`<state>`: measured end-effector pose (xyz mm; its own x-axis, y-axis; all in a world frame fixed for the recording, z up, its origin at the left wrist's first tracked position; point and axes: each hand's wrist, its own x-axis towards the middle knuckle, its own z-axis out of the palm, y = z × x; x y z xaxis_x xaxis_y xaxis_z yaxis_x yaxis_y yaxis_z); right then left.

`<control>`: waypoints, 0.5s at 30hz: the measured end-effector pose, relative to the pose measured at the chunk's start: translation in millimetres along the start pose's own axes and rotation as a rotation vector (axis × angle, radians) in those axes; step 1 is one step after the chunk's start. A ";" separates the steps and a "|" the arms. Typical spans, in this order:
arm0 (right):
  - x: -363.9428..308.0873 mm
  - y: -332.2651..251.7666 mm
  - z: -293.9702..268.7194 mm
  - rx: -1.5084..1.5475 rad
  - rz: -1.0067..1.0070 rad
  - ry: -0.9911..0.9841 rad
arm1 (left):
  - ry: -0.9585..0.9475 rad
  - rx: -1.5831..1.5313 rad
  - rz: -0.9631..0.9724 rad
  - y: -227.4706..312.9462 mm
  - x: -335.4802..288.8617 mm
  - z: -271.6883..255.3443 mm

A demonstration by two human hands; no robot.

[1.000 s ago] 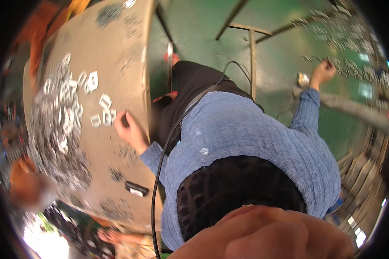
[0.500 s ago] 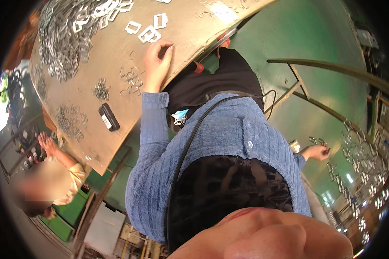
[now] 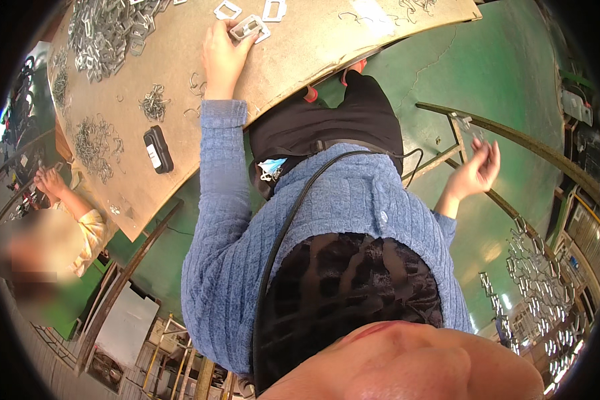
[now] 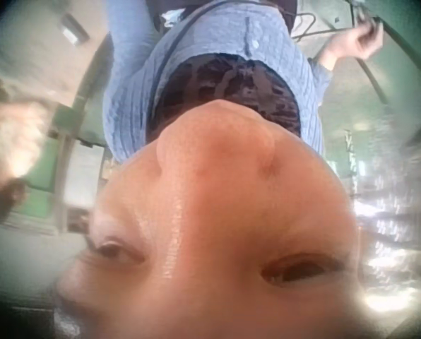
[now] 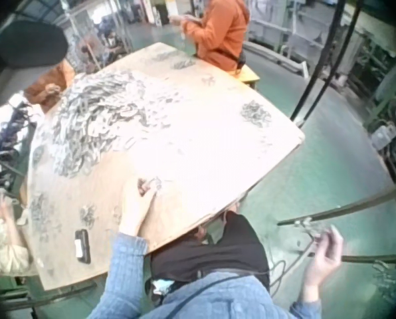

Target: The person picks up a small metal bracket and a wire hook from a table, joins them together by hand, and then hangs the assembled piece onto a chain rack.

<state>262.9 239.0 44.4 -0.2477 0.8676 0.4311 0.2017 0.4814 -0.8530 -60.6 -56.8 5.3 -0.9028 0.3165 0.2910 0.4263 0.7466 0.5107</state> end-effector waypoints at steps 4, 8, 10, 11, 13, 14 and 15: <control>-10.2 -24.5 52.8 0.269 -0.077 -0.328 | -0.143 -0.549 -0.272 25.7 -20.9 -11.4; -32.9 -51.5 97.8 0.625 0.036 -0.636 | -0.328 -0.967 -0.302 53.1 -50.9 -17.6; -43.2 -61.6 113.2 0.624 -0.001 -0.799 | -0.339 -1.150 -0.297 70.4 -65.1 -19.3; -47.9 -61.9 121.0 0.630 -0.039 -0.871 | -0.403 -1.180 -0.351 77.8 -69.5 -23.3; -55.8 -62.5 134.3 0.655 -0.063 -0.983 | -0.531 -1.240 -0.456 89.2 -73.2 -30.1; -58.4 -62.8 138.3 0.674 -0.047 -1.024 | -0.504 -1.195 -0.435 91.2 -75.8 -28.1; -60.0 -61.1 142.1 0.631 -0.080 -1.053 | -0.474 -1.147 -0.415 92.0 -78.3 -27.0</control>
<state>130.8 139.9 28.9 -0.9409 0.1737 0.2906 -0.2705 0.1307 -0.9538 50.7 -28.7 51.4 -0.8091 0.5343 -0.2448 -0.2946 -0.0083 0.9556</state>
